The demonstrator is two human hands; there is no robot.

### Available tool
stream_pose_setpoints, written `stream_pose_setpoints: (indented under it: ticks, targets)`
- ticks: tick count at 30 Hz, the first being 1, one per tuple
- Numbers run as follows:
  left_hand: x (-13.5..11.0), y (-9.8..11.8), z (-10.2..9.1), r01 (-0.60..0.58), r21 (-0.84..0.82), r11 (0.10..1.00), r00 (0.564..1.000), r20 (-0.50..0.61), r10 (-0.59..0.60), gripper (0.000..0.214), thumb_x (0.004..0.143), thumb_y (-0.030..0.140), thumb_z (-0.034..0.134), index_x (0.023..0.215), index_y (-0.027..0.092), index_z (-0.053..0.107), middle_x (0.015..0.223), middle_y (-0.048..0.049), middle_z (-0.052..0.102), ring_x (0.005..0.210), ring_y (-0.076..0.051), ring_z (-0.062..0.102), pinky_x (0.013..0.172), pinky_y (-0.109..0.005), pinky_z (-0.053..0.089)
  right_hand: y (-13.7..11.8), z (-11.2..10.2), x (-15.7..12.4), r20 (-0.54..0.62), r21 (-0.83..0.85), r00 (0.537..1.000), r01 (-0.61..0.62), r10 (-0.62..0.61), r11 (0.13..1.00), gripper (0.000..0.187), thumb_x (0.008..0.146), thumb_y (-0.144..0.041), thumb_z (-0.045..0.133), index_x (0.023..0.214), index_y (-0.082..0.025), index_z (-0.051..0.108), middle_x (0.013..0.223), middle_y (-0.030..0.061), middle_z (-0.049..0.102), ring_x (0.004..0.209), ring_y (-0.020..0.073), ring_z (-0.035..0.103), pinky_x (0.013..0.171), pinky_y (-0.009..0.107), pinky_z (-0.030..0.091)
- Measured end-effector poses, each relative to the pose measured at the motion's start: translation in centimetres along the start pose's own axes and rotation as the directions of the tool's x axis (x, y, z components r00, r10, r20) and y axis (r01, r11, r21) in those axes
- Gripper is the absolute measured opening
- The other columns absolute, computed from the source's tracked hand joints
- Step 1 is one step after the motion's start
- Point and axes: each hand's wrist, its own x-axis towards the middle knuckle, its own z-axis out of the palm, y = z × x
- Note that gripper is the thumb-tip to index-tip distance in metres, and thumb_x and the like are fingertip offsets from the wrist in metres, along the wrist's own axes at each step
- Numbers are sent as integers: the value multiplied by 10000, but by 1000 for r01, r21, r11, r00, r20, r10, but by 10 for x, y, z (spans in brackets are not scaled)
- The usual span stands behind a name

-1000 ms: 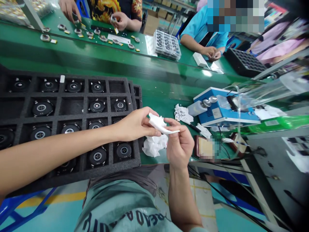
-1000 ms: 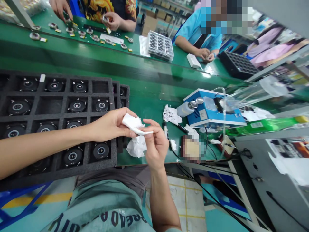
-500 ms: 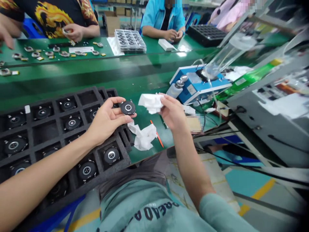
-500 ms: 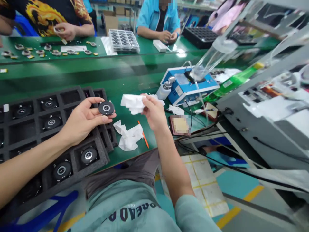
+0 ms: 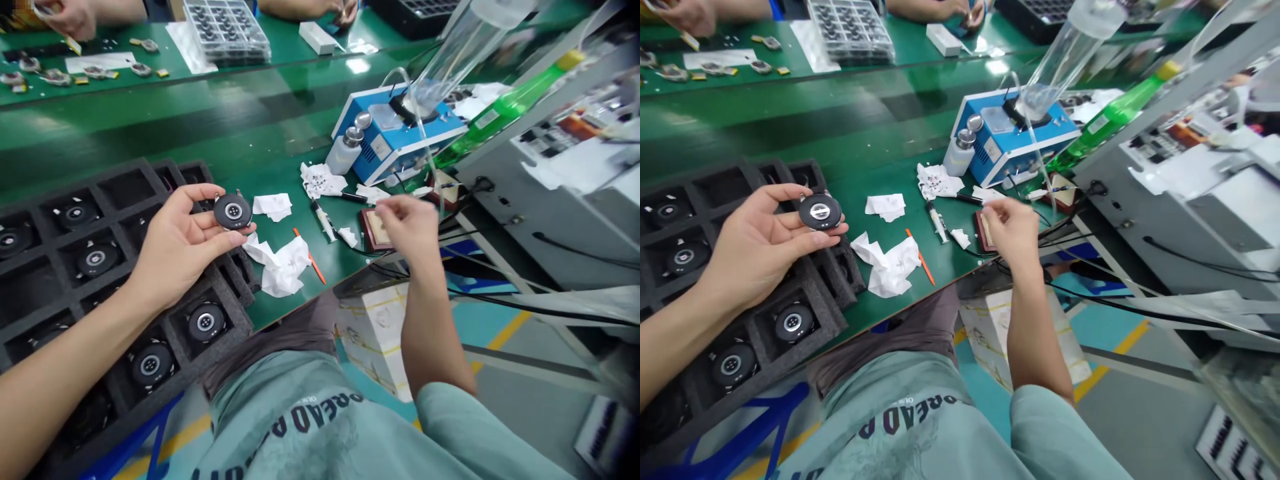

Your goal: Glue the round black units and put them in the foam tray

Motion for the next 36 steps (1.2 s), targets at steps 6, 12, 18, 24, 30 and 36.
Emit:
stream_pose_setpoints:
  ticks: [6,12,18,24,30,36]
  targets:
    - [-1,3,2,7,50,999,1000,29,-9,483,754,162,862,1123,275,571,979,32,814,959,-204,787,978,-408,632,-3,24,-30,236,-216,966,-51,102,975,210,835,-317,658,939,-205,802,864,73,788,802,248,697,793,391,520]
    - [-2,4,3,19,52,998,1000,17,-20,515,732,157,868,1125,244,546,977,-21,817,954,-217,792,963,-399,637,-4,34,-20,292,-153,951,-56,99,987,118,754,-307,728,704,-200,732,715,50,732,666,201,630,674,335,477]
    - [-1,5,1,49,34,998,998,40,-50,568,713,171,879,1145,204,511,984,-62,802,943,-245,797,942,-417,639,-10,21,11,160,36,986,-53,46,998,232,891,-372,573,832,-172,676,714,55,709,634,184,654,602,309,519]
    - [-3,6,-1,52,19,998,998,41,-53,567,715,184,869,1144,193,499,964,-56,798,942,-239,794,928,-411,626,-42,19,124,-96,-207,980,154,-177,966,205,886,-235,567,997,-130,704,960,142,760,886,259,711,868,400,544]
    - [-4,2,-3,66,-36,997,996,57,-64,574,708,141,854,1148,185,488,957,-49,799,926,-214,795,906,-358,607,-64,47,164,167,-419,959,280,-230,864,232,835,-181,609,983,-156,785,1023,145,799,1008,314,703,918,396,507]
    - [-6,0,-5,66,-90,994,994,91,-58,532,718,54,809,1131,172,495,918,-40,786,879,-195,793,850,-316,596,-62,58,156,139,-424,976,212,-168,881,235,846,-216,633,968,-120,809,1016,203,788,971,331,705,840,404,508]
